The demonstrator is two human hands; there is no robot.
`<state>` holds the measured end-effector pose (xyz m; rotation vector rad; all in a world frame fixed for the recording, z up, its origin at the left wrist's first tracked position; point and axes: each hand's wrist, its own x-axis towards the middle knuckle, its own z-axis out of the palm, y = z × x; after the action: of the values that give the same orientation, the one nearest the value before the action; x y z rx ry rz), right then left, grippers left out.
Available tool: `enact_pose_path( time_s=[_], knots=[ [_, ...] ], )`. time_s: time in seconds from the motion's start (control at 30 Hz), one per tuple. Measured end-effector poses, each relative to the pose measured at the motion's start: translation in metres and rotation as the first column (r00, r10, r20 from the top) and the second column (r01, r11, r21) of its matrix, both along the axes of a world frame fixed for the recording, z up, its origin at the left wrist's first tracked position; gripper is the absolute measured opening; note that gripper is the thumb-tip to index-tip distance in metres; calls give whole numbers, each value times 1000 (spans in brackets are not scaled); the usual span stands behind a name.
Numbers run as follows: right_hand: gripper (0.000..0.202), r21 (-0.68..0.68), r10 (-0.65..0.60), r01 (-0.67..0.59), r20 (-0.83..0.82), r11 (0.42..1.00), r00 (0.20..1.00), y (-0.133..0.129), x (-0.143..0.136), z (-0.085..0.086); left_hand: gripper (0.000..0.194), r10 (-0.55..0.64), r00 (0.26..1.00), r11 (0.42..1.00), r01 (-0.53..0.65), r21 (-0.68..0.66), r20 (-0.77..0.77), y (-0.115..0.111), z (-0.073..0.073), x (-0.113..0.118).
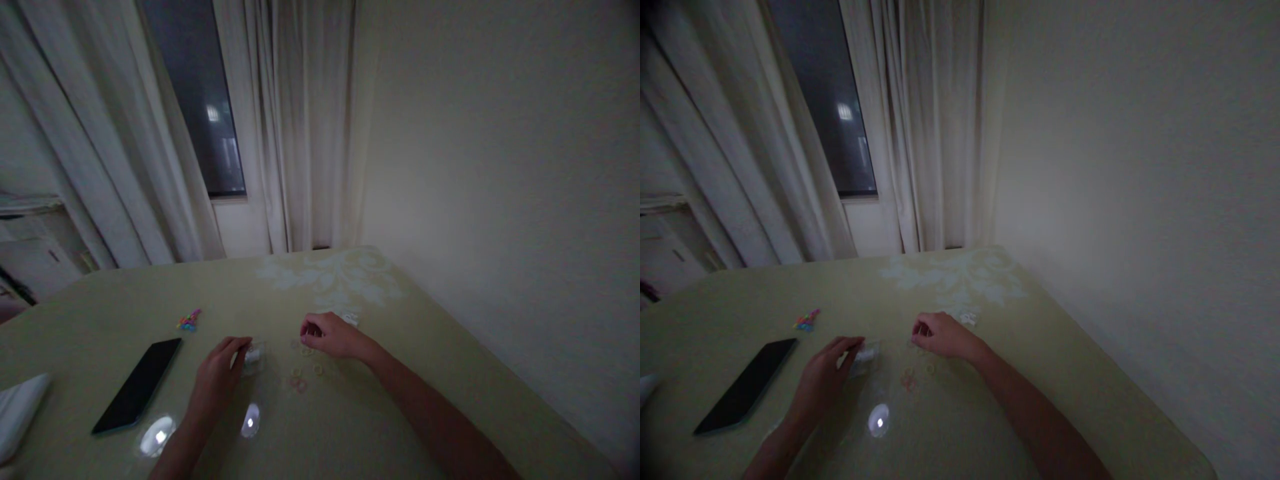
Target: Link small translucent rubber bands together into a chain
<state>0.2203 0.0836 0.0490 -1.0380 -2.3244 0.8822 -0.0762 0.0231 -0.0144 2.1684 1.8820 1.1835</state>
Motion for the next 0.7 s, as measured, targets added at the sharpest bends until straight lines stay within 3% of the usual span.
enact_pose_path(
  time_s=[0.23, 0.47, 0.6, 0.7],
  knots=[
    [14, -4, 32, -32, 47, 999, 998, -4, 2, 8, 27, -99, 994, 995, 101, -23, 55, 1, 2, -5],
    [12, 37, 32, -43, 259, 998, 965, -2, 5, 4, 29, -212, 962, 974, 193, -118, -172, -1, 4, 4],
    [11, 6, 125, -139, 395, 990, 910, -2, 7, -3, 32, -223, 948, 969, 191, -155, -229, -1, 5, 3],
    [11, 16, 99, -119, 451, 993, 887, -3, 4, -11, 35, -239, 941, 965, 204, -162, -240, -1, 4, -2]
  ],
)
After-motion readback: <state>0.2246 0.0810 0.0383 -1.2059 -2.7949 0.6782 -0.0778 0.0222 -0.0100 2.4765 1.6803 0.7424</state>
